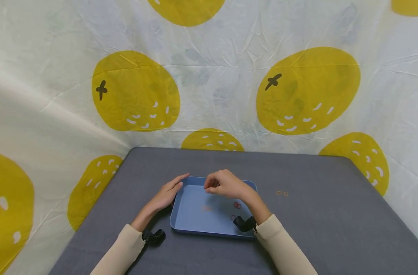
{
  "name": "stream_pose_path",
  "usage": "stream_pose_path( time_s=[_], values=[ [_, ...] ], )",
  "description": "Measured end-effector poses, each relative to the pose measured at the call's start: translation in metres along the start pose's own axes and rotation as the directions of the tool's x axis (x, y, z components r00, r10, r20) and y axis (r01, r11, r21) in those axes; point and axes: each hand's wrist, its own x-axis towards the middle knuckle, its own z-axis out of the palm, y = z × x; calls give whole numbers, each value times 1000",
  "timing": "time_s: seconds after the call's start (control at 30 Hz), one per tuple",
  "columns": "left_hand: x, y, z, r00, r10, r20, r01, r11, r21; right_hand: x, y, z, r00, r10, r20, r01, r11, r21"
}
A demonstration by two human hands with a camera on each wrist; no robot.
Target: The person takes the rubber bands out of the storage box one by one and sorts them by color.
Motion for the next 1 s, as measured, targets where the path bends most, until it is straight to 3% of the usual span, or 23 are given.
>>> stream_pose_path(
  time_s=[0.4, 1.0],
  values=[
    [0, -2, 0, 999, 31, 11, -31, 999, 16, 8, 0, 18, 998, -24, 64, 27, 999, -45],
    [4, -6, -1, 999, 41, 14, -41, 999, 7, 17, 8, 38, 989, 47, 143, -31, 993, -111]
  ],
)
